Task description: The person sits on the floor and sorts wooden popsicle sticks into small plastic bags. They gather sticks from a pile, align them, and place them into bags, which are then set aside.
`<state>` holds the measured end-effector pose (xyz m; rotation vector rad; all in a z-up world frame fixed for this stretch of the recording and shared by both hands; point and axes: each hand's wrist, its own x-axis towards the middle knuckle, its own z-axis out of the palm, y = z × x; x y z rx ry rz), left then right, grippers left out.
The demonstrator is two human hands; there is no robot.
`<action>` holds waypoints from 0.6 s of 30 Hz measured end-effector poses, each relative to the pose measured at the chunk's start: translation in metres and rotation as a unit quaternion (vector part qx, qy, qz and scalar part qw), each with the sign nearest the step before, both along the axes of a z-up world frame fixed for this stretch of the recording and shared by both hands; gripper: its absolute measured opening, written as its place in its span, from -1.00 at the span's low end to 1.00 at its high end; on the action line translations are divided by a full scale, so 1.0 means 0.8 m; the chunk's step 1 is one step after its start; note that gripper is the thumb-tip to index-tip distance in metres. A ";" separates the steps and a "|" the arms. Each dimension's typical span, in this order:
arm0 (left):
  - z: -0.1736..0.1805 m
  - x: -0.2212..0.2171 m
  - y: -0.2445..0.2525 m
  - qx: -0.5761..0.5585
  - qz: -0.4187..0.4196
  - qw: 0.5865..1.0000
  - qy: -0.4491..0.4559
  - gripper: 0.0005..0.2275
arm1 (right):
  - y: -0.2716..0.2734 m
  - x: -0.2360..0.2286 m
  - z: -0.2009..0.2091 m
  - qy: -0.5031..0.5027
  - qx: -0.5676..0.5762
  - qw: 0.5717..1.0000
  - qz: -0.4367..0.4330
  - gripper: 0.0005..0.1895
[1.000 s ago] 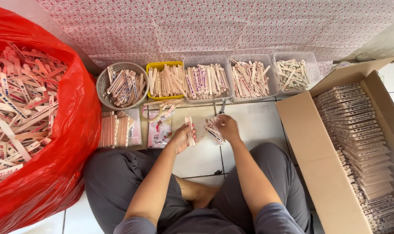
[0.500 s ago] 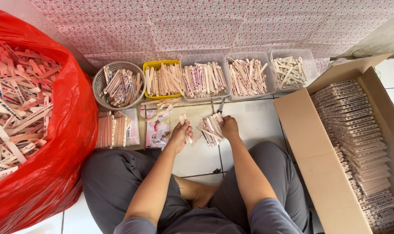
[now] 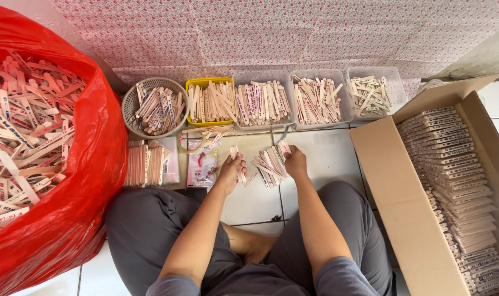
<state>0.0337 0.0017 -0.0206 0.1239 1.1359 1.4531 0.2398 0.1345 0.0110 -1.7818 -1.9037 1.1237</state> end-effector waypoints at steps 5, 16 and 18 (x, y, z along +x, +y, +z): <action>0.004 0.010 0.003 -0.010 -0.013 0.997 0.070 -0.79 | -0.042 -0.027 0.069 0.260 -0.060 0.964 0.014 -0.80; 0.027 0.038 -0.012 0.045 0.022 0.972 0.231 -0.75 | -0.111 -0.095 0.079 0.324 0.006 0.943 0.077 -0.82; 0.036 0.040 -0.014 0.043 0.034 0.969 0.240 -0.77 | -0.117 -0.100 0.089 0.267 0.073 0.957 0.087 -0.83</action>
